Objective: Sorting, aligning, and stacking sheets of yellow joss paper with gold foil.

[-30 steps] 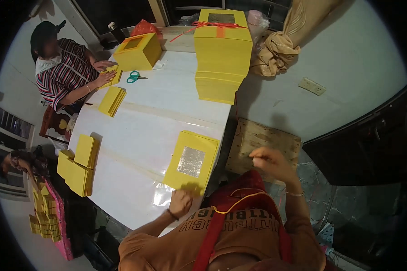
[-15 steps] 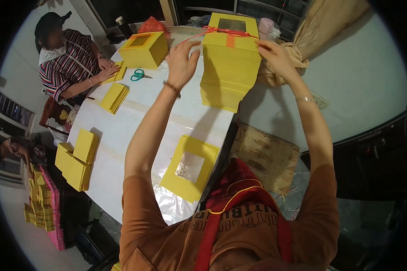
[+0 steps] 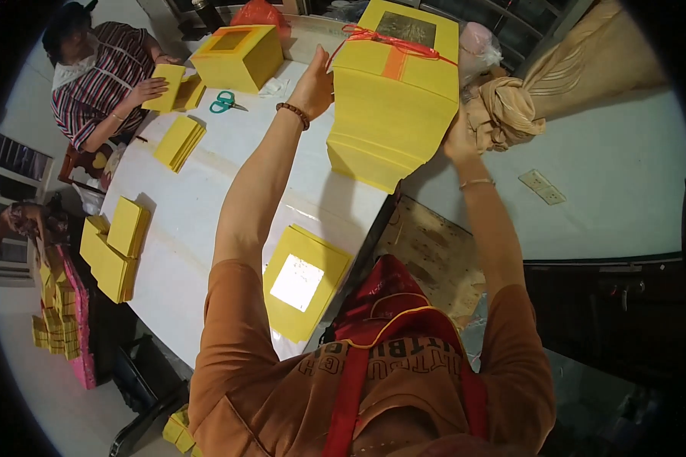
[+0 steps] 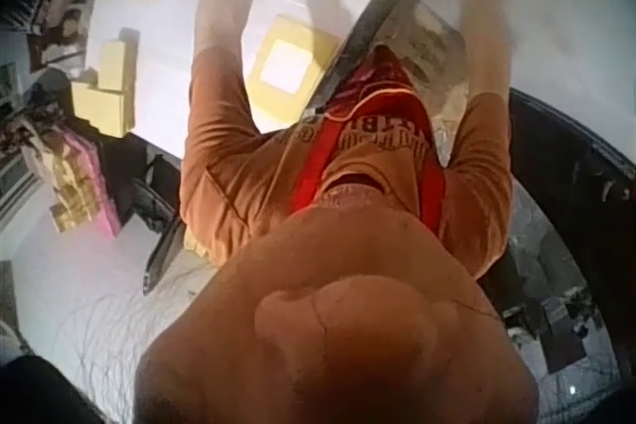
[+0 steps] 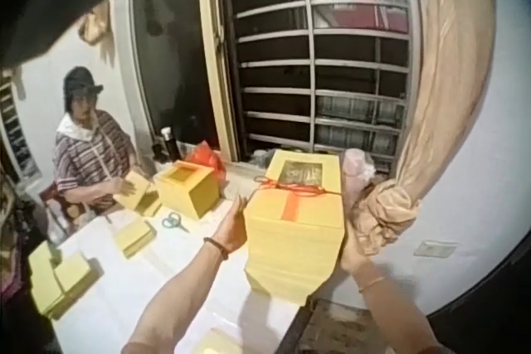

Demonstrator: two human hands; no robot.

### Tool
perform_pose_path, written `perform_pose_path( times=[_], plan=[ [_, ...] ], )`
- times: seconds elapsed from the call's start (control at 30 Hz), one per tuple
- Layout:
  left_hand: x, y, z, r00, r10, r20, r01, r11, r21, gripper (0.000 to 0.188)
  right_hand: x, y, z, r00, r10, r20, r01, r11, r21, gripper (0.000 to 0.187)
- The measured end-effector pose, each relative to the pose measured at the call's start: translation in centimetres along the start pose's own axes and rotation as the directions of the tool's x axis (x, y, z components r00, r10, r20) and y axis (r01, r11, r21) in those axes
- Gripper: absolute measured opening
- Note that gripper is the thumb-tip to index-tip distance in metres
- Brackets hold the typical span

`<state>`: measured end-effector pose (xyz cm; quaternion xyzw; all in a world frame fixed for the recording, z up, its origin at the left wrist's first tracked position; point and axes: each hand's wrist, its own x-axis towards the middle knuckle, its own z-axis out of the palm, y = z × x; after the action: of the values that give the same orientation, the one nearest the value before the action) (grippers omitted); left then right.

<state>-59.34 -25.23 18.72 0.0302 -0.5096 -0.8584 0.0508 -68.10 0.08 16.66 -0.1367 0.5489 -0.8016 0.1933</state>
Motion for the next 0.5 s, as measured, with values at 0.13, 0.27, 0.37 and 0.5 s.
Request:
perform_pose_path(
  times=[0.13, 0.27, 0.37, 0.5],
  plan=[
    [0.8, 0.3, 2.0, 0.998, 0.045, -0.04, -0.042, 0.996, 0.083, 0.067, -2.4, -0.7, 2.8, 0.99, 0.12, -0.072, -0.109, 0.983, 0.151, 0.061],
    [0.2, 3.6, 1.9, 0.962, 0.201, -0.184, -0.054, 0.802, 0.595, 0.059, -0.7, -3.7, 2.9, 0.977, -0.209, -0.039, 0.212, 0.944, 0.252, 0.048],
    [-0.8, 7.3, 2.6, 0.9, 0.425, -0.098, -0.153, 0.518, 0.841, 0.049, 2.3, -6.6, 0.3, 0.853, -0.463, 0.241, 0.519, 0.708, -0.479, 0.051],
    [-1.4, 12.3, 5.2, 0.965, 0.257, 0.049, -0.203, 0.618, 0.759, 0.041, 4.0, -9.9, 1.8, 0.802, -0.31, 0.511, 0.575, 0.166, -0.801, 0.048]
  ],
)
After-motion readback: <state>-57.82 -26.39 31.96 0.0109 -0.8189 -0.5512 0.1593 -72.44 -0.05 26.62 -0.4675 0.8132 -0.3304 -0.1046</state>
